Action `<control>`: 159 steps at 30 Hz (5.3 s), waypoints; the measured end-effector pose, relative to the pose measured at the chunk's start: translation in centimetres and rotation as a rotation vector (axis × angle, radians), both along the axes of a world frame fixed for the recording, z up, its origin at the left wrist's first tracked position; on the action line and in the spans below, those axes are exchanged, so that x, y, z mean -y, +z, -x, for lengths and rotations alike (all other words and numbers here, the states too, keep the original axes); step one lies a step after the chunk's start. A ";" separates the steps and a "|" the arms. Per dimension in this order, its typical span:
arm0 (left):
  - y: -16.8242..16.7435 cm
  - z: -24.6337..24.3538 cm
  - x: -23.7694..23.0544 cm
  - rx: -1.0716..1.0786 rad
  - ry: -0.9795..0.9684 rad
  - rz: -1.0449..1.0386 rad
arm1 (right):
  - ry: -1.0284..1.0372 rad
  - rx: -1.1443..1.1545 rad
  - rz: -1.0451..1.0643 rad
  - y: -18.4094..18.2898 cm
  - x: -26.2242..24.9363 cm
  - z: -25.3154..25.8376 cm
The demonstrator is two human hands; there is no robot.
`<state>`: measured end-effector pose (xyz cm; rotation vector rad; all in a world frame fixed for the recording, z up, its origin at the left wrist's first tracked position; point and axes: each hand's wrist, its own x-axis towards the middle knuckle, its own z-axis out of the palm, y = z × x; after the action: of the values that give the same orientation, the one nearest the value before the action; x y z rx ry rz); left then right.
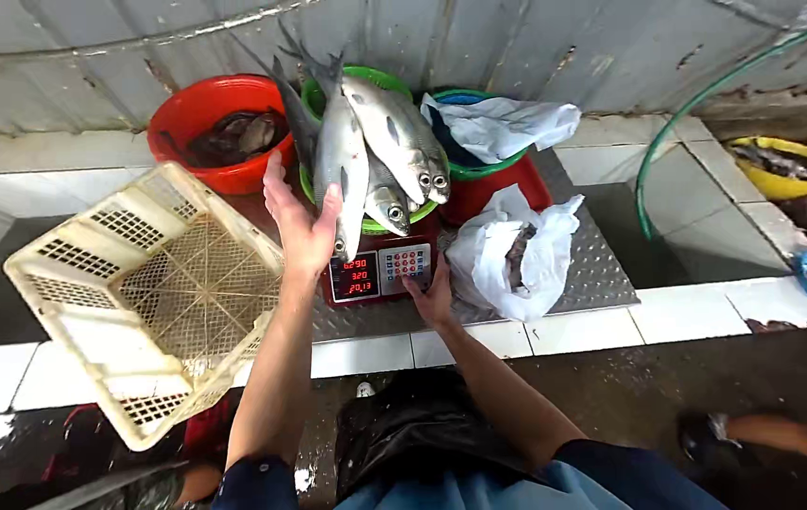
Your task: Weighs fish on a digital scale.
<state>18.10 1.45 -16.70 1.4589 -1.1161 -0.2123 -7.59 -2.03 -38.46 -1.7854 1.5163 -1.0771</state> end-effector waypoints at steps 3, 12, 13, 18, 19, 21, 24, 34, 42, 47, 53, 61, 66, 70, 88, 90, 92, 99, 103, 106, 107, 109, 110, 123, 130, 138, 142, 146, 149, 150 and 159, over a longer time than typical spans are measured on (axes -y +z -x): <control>1.8 1.1 3.0 0.066 0.046 -0.170 | -0.012 0.105 -0.040 0.3 0.8 -0.3; 2.3 1.7 3.9 0.210 0.060 -0.437 | -0.119 0.262 -0.092 0.7 1.3 -1.4; 2.4 1.6 3.8 0.203 0.061 -0.431 | -0.129 0.272 -0.115 0.9 1.4 -1.5; 1.4 0.7 1.4 0.109 0.089 -0.040 | -0.146 0.277 -0.144 1.4 1.3 -1.4; 0.9 0.3 0.7 0.100 0.101 0.034 | -0.133 0.262 -0.136 1.2 1.3 -1.3; -0.4 -0.6 -1.1 0.060 0.083 0.057 | -0.116 0.233 -0.131 0.7 1.1 -0.9; -2.8 -2.2 -3.8 0.016 0.046 -0.053 | -0.129 0.204 -0.104 0.7 0.8 -0.6; -8.0 -4.6 -9.7 0.221 0.138 -0.426 | -0.369 0.458 -0.161 2.6 2.2 -1.7; -8.0 -4.5 -9.7 0.204 0.147 -0.540 | -0.265 0.538 -0.161 1.7 2.1 -1.1; -7.8 -4.2 -9.5 0.267 0.143 -0.644 | -0.217 0.300 -0.201 1.5 0.5 -1.5; -8.1 -4.3 -9.4 0.272 0.140 -0.652 | -0.273 0.322 -0.170 1.3 0.9 -1.9; -8.3 -4.1 -9.4 0.312 0.147 -0.662 | -0.199 0.249 -0.128 0.1 0.8 -0.5; -7.9 -3.7 -9.4 0.344 0.160 -0.680 | -0.200 0.185 -0.145 1.3 0.5 -0.6; -8.0 -3.6 -9.5 0.346 0.163 -0.679 | -0.219 0.125 -0.199 1.6 0.2 -1.3; -8.2 -3.5 -9.3 0.383 0.179 -0.702 | -0.301 -0.037 -0.273 2.4 -0.1 -3.4; -8.0 -3.4 -9.2 0.382 0.185 -0.704 | -0.330 -0.018 -0.309 3.3 0.0 -3.8; -7.8 -3.2 -9.2 0.374 0.187 -0.711 | -0.356 0.001 -0.332 3.8 0.3 -4.1; -8.0 -3.1 -9.2 0.390 0.187 -0.709 | -0.372 0.086 -0.357 3.3 1.2 -3.5; -8.1 -3.1 -9.2 0.401 0.197 -0.700 | -0.360 0.236 -0.297 2.4 1.6 -2.6; -8.3 -3.1 -9.2 0.408 0.196 -0.702 | -0.405 0.346 -0.304 3.5 2.5 -2.0; -8.3 -3.1 -9.3 0.412 0.196 -0.707 | -0.421 0.331 -0.320 3.7 2.5 -1.9; -8.2 -3.0 -9.2 0.411 0.195 -0.705 | -0.452 0.323 -0.296 3.8 2.5 -1.9; -8.2 -3.0 -9.2 0.410 0.198 -0.705 | -0.470 0.334 -0.265 3.7 2.5 -1.9; -8.1 -2.7 -9.8 0.429 0.190 -0.706 | -0.351 0.075 -0.144 1.1 -0.1 -2.0; -8.3 -2.7 -9.8 0.444 0.201 -0.708 | -0.246 0.150 -0.030 -0.3 0.4 -0.9; -8.3 -2.7 -9.8 0.453 0.207 -0.709 | -0.251 0.172 -0.065 0.0 0.4 -0.6; -8.2 -2.7 -9.9 0.440 0.210 -0.711 | -0.262 0.136 -0.097 0.3 0.4 -0.7; -8.4 -2.8 -9.8 0.443 0.214 -0.723 | -0.268 0.150 -0.098 0.1 0.4 -0.7; -8.4 -2.8 -9.9 0.445 0.209 -0.715 | -0.291 0.210 -0.131 0.5 0.6 -0.9; -8.4 -2.8 -9.9 0.446 0.208 -0.717 | -0.298 0.222 -0.140 0.6 0.6 -1.0; -8.1 -2.7 -9.9 0.435 0.203 -0.718 | -0.325 0.160 0.029 -0.8 0.6 -1.2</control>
<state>20.79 11.35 -24.83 2.3272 -1.2918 -0.1617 -6.36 -2.63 -39.24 -1.4610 1.7347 -1.3677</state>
